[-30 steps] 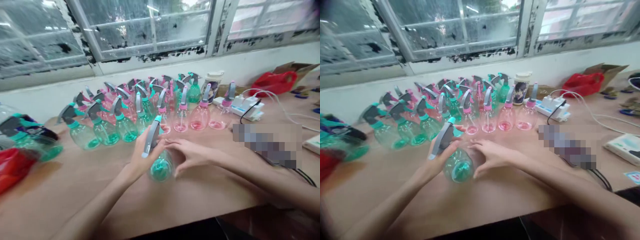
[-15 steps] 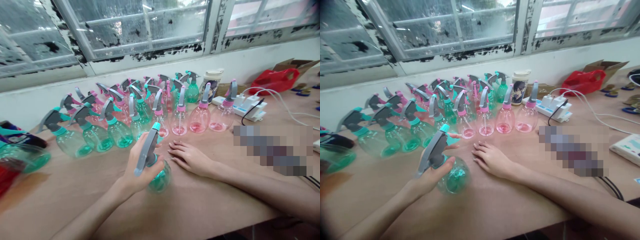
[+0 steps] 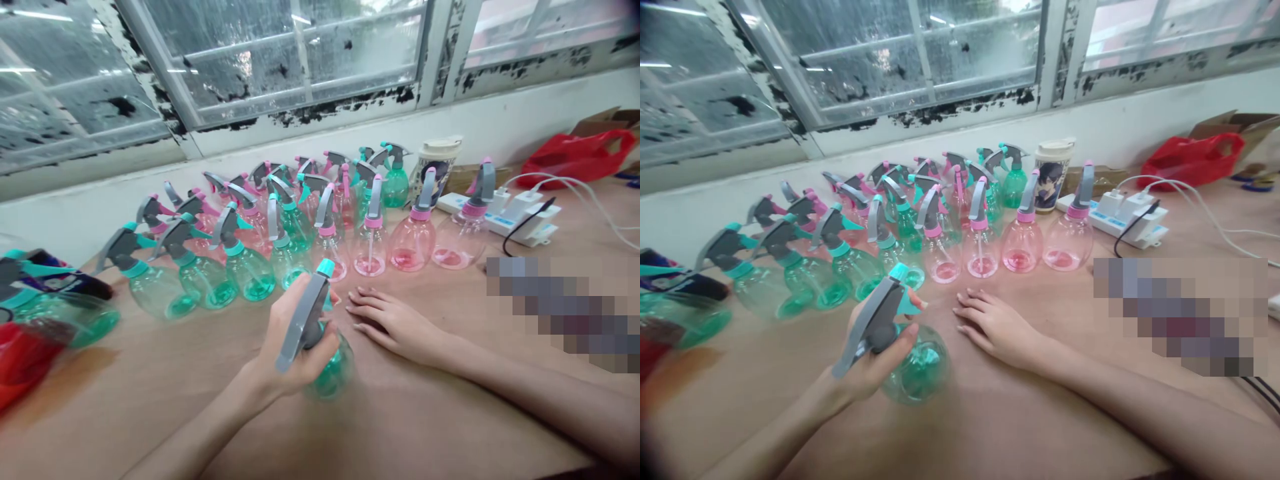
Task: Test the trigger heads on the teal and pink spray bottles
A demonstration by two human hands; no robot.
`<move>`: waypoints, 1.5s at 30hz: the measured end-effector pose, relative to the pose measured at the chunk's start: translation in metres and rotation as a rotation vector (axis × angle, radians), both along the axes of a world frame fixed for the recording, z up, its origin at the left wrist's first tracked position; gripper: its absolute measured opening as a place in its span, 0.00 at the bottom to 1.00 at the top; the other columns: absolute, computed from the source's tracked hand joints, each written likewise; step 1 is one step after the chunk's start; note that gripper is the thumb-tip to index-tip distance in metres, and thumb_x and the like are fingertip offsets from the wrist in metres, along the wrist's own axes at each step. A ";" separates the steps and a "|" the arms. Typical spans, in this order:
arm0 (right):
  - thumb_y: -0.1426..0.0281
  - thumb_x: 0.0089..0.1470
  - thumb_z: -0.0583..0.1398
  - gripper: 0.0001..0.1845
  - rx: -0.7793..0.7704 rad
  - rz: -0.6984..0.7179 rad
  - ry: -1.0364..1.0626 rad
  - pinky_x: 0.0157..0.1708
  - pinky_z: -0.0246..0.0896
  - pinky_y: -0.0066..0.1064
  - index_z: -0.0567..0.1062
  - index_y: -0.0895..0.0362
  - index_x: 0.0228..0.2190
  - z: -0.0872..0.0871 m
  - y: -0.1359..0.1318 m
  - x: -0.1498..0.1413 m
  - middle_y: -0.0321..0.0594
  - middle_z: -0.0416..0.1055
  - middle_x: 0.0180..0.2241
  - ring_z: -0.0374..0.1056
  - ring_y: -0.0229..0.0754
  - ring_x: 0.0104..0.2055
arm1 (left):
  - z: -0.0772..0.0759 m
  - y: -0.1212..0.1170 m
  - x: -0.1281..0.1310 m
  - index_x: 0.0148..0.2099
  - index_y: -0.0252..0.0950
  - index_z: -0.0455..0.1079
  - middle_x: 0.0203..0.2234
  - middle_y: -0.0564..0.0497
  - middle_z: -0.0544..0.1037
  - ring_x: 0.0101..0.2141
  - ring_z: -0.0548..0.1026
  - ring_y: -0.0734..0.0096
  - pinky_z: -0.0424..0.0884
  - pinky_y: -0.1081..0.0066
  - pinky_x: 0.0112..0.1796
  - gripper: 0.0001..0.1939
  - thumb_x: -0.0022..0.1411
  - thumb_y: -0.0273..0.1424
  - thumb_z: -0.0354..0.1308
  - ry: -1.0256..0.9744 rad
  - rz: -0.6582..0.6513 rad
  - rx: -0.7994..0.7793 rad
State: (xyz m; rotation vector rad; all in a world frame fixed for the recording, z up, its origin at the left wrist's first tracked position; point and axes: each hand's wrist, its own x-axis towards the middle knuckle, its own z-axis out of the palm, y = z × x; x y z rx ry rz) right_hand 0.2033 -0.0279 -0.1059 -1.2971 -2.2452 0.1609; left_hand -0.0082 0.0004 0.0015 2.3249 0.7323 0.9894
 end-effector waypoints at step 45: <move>0.61 0.65 0.53 0.22 -0.050 0.036 0.034 0.62 0.53 0.51 0.69 0.54 0.57 -0.001 -0.003 0.009 0.45 0.65 0.60 0.56 0.51 0.65 | 0.009 0.000 0.001 0.38 0.42 0.67 0.33 0.51 0.76 0.33 0.77 0.64 0.77 0.65 0.39 0.10 0.51 0.27 0.53 0.020 0.062 -0.172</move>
